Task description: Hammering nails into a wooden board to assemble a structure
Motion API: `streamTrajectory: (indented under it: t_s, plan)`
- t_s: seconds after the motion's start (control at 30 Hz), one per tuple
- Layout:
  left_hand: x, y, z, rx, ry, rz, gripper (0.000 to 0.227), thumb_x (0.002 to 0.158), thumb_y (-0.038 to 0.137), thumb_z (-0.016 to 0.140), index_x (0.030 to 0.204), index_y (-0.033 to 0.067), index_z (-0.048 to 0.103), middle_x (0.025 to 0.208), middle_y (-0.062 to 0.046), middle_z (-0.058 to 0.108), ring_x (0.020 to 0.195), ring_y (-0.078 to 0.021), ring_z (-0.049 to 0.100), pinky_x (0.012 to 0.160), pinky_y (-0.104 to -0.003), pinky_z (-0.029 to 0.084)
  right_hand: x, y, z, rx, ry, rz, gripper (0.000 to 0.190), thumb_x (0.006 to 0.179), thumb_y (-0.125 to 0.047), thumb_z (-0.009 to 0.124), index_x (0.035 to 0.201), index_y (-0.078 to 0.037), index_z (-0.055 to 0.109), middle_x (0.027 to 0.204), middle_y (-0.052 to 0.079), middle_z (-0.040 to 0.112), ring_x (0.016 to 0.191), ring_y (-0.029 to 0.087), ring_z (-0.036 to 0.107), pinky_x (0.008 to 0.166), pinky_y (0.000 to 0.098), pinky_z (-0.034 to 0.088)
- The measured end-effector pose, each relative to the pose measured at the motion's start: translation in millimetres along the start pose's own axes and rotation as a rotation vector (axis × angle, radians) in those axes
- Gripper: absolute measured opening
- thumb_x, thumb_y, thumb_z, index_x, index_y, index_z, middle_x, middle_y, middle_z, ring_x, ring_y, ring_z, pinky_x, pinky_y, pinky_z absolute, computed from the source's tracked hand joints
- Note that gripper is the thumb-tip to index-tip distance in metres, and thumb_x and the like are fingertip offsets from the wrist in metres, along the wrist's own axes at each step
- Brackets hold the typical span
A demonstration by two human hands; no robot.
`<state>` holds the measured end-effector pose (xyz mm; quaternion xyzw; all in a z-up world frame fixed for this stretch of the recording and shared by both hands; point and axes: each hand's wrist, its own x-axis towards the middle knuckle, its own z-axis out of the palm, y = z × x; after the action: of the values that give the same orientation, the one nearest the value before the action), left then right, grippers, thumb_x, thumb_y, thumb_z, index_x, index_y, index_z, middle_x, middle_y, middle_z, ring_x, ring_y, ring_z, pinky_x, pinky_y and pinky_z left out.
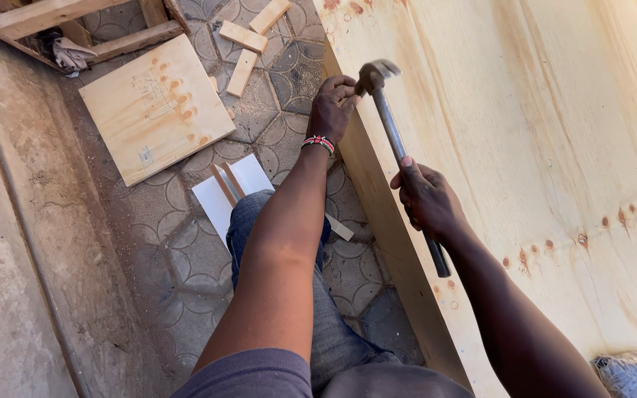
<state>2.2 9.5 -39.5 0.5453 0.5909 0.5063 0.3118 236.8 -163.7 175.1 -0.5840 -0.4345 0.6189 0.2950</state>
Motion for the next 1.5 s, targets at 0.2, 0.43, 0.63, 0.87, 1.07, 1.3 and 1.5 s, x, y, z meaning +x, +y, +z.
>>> streamTrajectory:
  t_s: [0.2, 0.43, 0.63, 0.87, 1.07, 1.3, 1.5]
  plan:
    - [-9.5, -5.4, 5.7, -0.047, -0.073, 0.156, 0.096, 0.092, 0.01, 0.103, 0.174, 0.0334, 0.06, 0.155, -0.01, 0.056, 0.152, -0.0293, 0.073, 0.131, -0.043, 0.063, -17.3, -51.3, 4.5, -0.043, 0.016, -0.24, 0.063, 0.123, -0.061, 0.045, 0.096, -0.008, 0.065, 0.057, -0.001, 0.039, 0.042, 0.012, 0.036, 0.033, 0.03, 0.033]
    - [-11.1, -8.1, 12.5, 0.109, -0.024, 0.107, 0.154, 0.084, 0.025, 0.111, 0.191, 0.0145, 0.0, 0.156, -0.006, 0.065, 0.151, -0.0338, 0.066, 0.138, -0.059, 0.042, 2.6, -20.6, 8.6, -0.332, 0.054, 0.152, 0.065, 0.127, -0.067, 0.041, 0.091, -0.017, 0.061, 0.061, -0.005, 0.045, 0.046, 0.012, 0.04, 0.036, 0.0337, 0.031]
    - [-11.9, -19.4, 18.9, 0.115, -0.037, 0.119, 0.155, 0.091, 0.029, 0.11, 0.19, 0.0156, -0.007, 0.162, -0.006, 0.061, 0.157, -0.0316, 0.063, 0.139, -0.054, 0.043, -1.7, -31.2, -6.6, -0.025, -0.023, 0.034, 0.067, 0.12, -0.069, 0.048, 0.093, -0.01, 0.065, 0.062, -0.001, 0.036, 0.042, 0.014, 0.03, 0.035, 0.0328, 0.028]
    - [-15.5, -5.6, 11.5, 0.074, -0.061, 0.065, 0.15, 0.091, 0.024, 0.105, 0.191, 0.0171, -0.007, 0.164, -0.009, 0.058, 0.159, -0.0342, 0.061, 0.14, -0.054, 0.043, 14.4, 2.4, 2.1, -0.357, 0.06, -0.12, 0.061, 0.128, -0.06, 0.04, 0.095, -0.013, 0.062, 0.063, 0.0, 0.05, 0.048, 0.016, 0.048, 0.04, 0.0363, 0.036]
    - [-22.7, -14.7, 15.8, 0.09, -0.062, 0.083, 0.149, 0.089, 0.019, 0.101, 0.191, 0.0138, -0.008, 0.169, -0.015, 0.054, 0.164, -0.0379, 0.056, 0.142, -0.053, 0.043, -0.1, 1.1, 0.6, -0.22, -0.041, 0.012, 0.065, 0.124, -0.061, 0.049, 0.09, -0.008, 0.066, 0.059, 0.002, 0.044, 0.043, 0.016, 0.039, 0.034, 0.0327, 0.029]
    - [-20.7, 0.1, 8.7, 0.052, -0.061, 0.05, 0.152, 0.09, 0.022, 0.106, 0.191, 0.0173, -0.007, 0.166, -0.005, 0.059, 0.161, -0.0314, 0.061, 0.138, -0.053, 0.048, 18.6, -1.4, 6.4, -0.453, 0.059, 0.211, 0.065, 0.127, -0.066, 0.043, 0.089, -0.015, 0.058, 0.068, 0.0, 0.05, 0.05, 0.016, 0.044, 0.039, 0.0361, 0.036]
    - [-14.8, -4.0, 4.5, 0.07, -0.063, 0.11, 0.149, 0.095, 0.026, 0.106, 0.191, 0.0183, -0.008, 0.164, -0.007, 0.059, 0.158, -0.0311, 0.061, 0.138, -0.05, 0.052, 12.4, -9.9, 12.6, -0.423, 0.141, 0.006, 0.066, 0.125, -0.067, 0.046, 0.086, -0.016, 0.063, 0.062, -0.003, 0.049, 0.047, 0.011, 0.044, 0.041, 0.032, 0.03]
